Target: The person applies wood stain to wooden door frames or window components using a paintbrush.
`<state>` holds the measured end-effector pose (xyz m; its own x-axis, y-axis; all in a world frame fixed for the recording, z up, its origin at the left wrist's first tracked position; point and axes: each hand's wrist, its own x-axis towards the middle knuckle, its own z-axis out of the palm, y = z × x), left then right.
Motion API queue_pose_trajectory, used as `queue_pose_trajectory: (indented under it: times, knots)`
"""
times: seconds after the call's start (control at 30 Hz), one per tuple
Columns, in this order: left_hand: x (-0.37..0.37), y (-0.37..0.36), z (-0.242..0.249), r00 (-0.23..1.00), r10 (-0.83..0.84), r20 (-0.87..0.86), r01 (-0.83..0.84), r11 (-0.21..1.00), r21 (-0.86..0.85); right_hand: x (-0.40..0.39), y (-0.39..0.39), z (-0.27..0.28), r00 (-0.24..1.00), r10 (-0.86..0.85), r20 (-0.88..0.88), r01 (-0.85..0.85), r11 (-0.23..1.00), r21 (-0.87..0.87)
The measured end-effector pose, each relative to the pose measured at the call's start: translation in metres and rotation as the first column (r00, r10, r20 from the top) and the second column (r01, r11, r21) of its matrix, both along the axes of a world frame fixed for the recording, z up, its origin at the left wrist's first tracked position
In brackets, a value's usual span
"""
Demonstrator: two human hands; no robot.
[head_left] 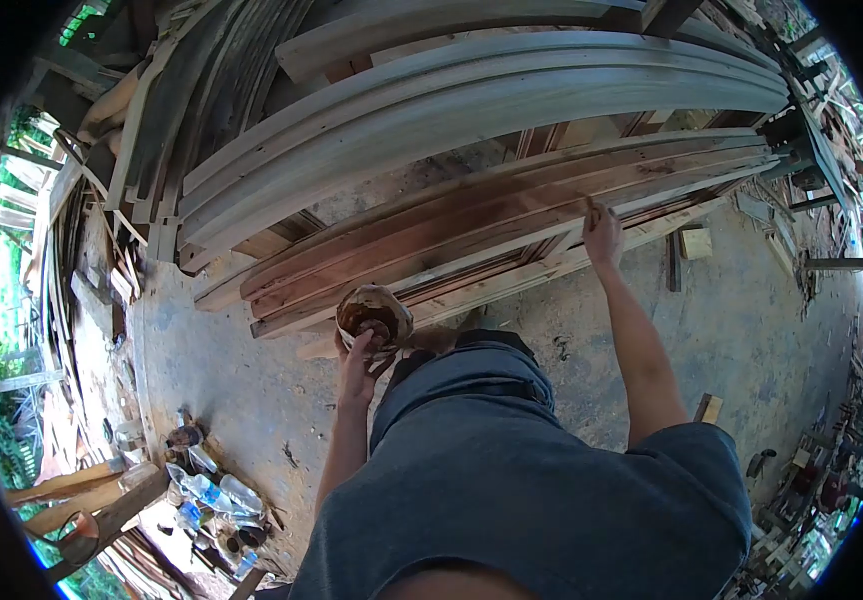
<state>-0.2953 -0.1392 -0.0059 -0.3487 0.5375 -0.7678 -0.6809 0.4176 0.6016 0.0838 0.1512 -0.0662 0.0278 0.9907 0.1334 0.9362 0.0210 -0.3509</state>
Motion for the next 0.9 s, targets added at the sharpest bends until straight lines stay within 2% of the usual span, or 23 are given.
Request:
queue_pose_trajectory:
  times: [0.1, 0.13, 0.2, 0.27, 0.33, 0.37, 0.43, 0.5, 0.53, 0.6, 0.67, 0.73, 0.77, 0.8, 0.87, 0.9]
  knots:
    - [0.003, 0.0, 0.001, 1.0, -0.012, -0.001, 0.012, 0.999, 0.03, -0.023, -0.003, 0.02, 0.996, 0.004, -0.092, -0.002, 1.0, 0.026]
    - [0.003, 0.001, 0.001, 1.0, -0.007, 0.003, 0.007, 0.999, 0.039, -0.033, -0.006, 0.008, 0.996, 0.0, -0.095, 0.002, 1.0, 0.024]
    - [0.003, 0.001, 0.003, 1.0, -0.006, -0.002, 0.006, 1.0, 0.03, -0.061, -0.013, -0.026, 0.98, 0.192, 0.051, -0.198, 0.969, 0.146]
    - [-0.002, -0.001, 0.003, 1.0, -0.003, -0.012, 0.003, 1.0, 0.022, -0.11, -0.037, -0.016, 0.944, 0.331, 0.009, -0.328, 0.934, 0.141]
    - [-0.007, -0.006, -0.001, 0.999, 0.038, -0.003, -0.038, 0.999, 0.021, -0.157, -0.063, -0.016, 0.849, 0.513, -0.123, -0.503, 0.858, 0.106]
    - [-0.007, -0.006, 0.001, 0.999, 0.035, -0.005, -0.035, 0.999, 0.021, -0.181, -0.076, -0.037, 0.807, 0.581, -0.111, -0.582, 0.813, 0.025]
    - [-0.007, -0.005, 0.008, 0.998, 0.054, -0.027, -0.054, 0.998, -0.012, -0.223, -0.101, -0.012, 0.664, 0.599, -0.447, -0.604, 0.783, 0.152]
    - [-0.01, -0.007, 0.008, 0.997, 0.058, -0.043, -0.059, 0.998, -0.019, -0.252, -0.116, 0.01, 0.586, 0.419, -0.694, -0.582, 0.814, 0.0]
    - [-0.01, -0.008, 0.007, 0.997, 0.062, -0.052, -0.063, 0.998, -0.025, -0.256, -0.115, 0.011, 0.587, 0.418, -0.693, -0.579, 0.815, 0.001]
    - [-0.011, -0.009, 0.007, 0.997, 0.066, -0.048, -0.067, 0.998, -0.014, -0.258, -0.11, 0.013, 0.638, 0.316, -0.702, -0.529, 0.842, -0.102]
    - [-0.014, -0.01, 0.007, 0.996, 0.076, -0.042, -0.076, 0.997, -0.003, -0.231, -0.09, 0.007, 0.681, 0.247, -0.689, -0.488, 0.855, -0.175]
    - [-0.015, -0.01, 0.006, 0.998, 0.065, -0.01, -0.064, 0.997, 0.042, -0.188, -0.065, 0.007, 0.79, 0.125, -0.6, -0.367, 0.88, -0.3]
    - [-0.014, -0.008, 0.006, 0.997, 0.074, -0.005, -0.073, 0.996, 0.046, -0.164, -0.053, -0.002, 0.759, 0.094, -0.644, -0.319, 0.917, -0.241]
    - [-0.012, -0.007, 0.007, 0.997, 0.075, -0.014, -0.075, 0.997, 0.024, -0.137, -0.04, -0.022, 0.853, 0.178, -0.491, -0.27, 0.955, -0.122]
    - [-0.011, -0.007, 0.006, 0.997, 0.08, -0.02, -0.08, 0.997, 0.004, -0.096, -0.026, -0.001, 0.848, 0.071, -0.526, -0.149, 0.983, -0.108]
    - [-0.011, -0.007, 0.003, 0.997, 0.075, -0.01, -0.075, 0.997, 0.008, -0.077, -0.017, -0.004, 0.921, 0.093, -0.379, -0.112, 0.993, -0.03]
